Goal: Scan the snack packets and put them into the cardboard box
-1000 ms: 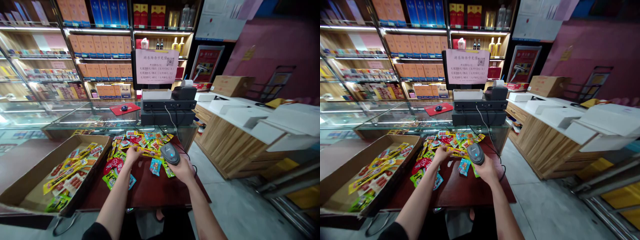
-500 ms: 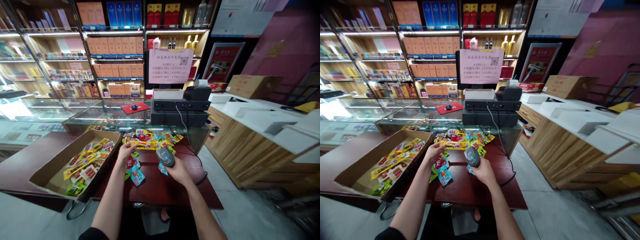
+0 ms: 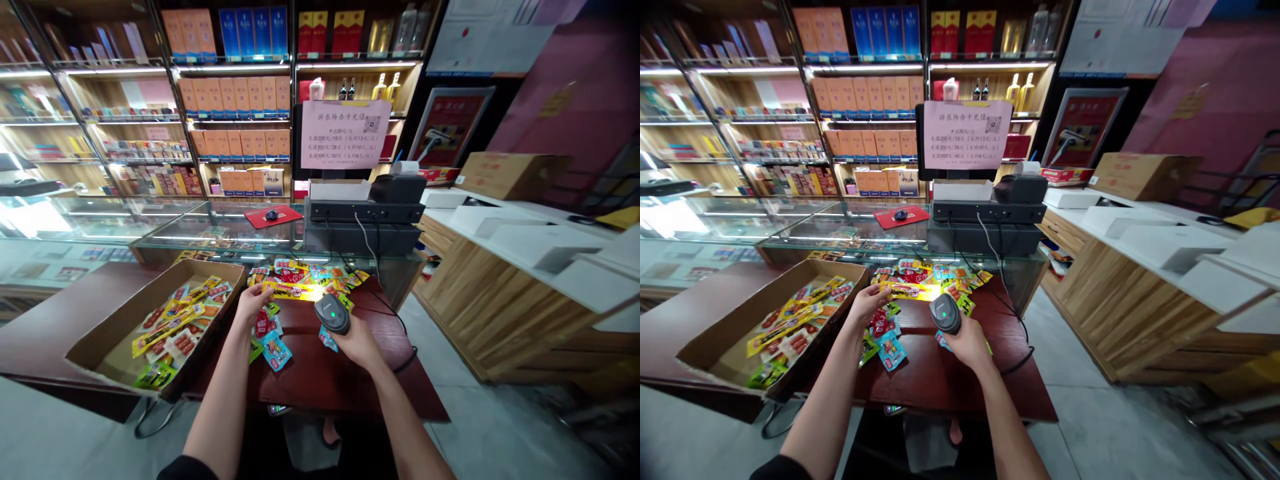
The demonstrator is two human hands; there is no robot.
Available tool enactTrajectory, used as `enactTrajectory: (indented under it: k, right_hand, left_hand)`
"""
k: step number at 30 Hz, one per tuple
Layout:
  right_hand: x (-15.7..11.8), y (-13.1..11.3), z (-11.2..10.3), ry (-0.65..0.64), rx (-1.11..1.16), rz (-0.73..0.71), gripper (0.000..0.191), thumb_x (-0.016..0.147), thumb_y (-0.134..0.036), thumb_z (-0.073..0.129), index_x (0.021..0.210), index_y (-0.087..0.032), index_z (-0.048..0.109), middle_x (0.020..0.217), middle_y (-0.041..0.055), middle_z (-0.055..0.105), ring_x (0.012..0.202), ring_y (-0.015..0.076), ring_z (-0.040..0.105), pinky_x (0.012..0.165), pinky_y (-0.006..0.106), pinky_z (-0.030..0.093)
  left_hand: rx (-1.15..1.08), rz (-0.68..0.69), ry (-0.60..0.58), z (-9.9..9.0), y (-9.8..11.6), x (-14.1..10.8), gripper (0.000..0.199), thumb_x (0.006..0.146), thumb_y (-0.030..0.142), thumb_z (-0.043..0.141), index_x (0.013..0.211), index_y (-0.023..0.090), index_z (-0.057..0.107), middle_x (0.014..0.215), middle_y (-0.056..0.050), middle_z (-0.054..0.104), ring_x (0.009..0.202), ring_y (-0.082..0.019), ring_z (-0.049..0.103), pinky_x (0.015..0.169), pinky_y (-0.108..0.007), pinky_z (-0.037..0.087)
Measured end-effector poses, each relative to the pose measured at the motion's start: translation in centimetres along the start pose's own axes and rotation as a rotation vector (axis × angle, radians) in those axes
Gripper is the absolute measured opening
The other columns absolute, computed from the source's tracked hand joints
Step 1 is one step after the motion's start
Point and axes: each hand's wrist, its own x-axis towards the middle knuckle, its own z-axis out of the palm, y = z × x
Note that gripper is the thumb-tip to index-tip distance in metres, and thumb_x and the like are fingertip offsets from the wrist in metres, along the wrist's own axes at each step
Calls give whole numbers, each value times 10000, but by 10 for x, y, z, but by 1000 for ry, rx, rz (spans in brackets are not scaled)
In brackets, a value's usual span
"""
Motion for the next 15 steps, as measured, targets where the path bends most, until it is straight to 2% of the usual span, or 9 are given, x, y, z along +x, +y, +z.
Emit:
enactTrajectory:
  k: [4,8,11,15]
  right_hand:
    - [0,1,-1,17,34,-43,273,694,-264,688,957,-191,675,904,90,745,878,251,697,707,277,515]
    - [1,-2,1,11,13,-70,261,689,-254,678,944,-202,674,887,75,745,874,250,697,704,276,512]
    - [6,-10,6,1,-13,-94,249,699,-265,658,940,-204,669,882,71,744,886,256,696,704,282,512]
    - [16,-27,18,-32,7,-178,288,727,-320,617,973,-178,665,929,97,737,930,272,686,743,310,514]
  left_hand:
    - [-2,1,-18,-3,3,-2,474,463,358,869,819,102,690,805,-77,713,677,-151,662,650,-262,535]
    - [-17,26,25,-17,14,-6,465,464,359,865,807,103,681,792,-67,710,669,-143,657,655,-261,537]
    - [-42,59,104,-37,29,-9,462,469,356,862,811,106,676,761,-53,702,644,-131,649,633,-249,539]
    - [-97,196,269,-81,57,-15,458,497,352,854,834,99,674,797,-54,699,664,-123,653,648,-241,547]
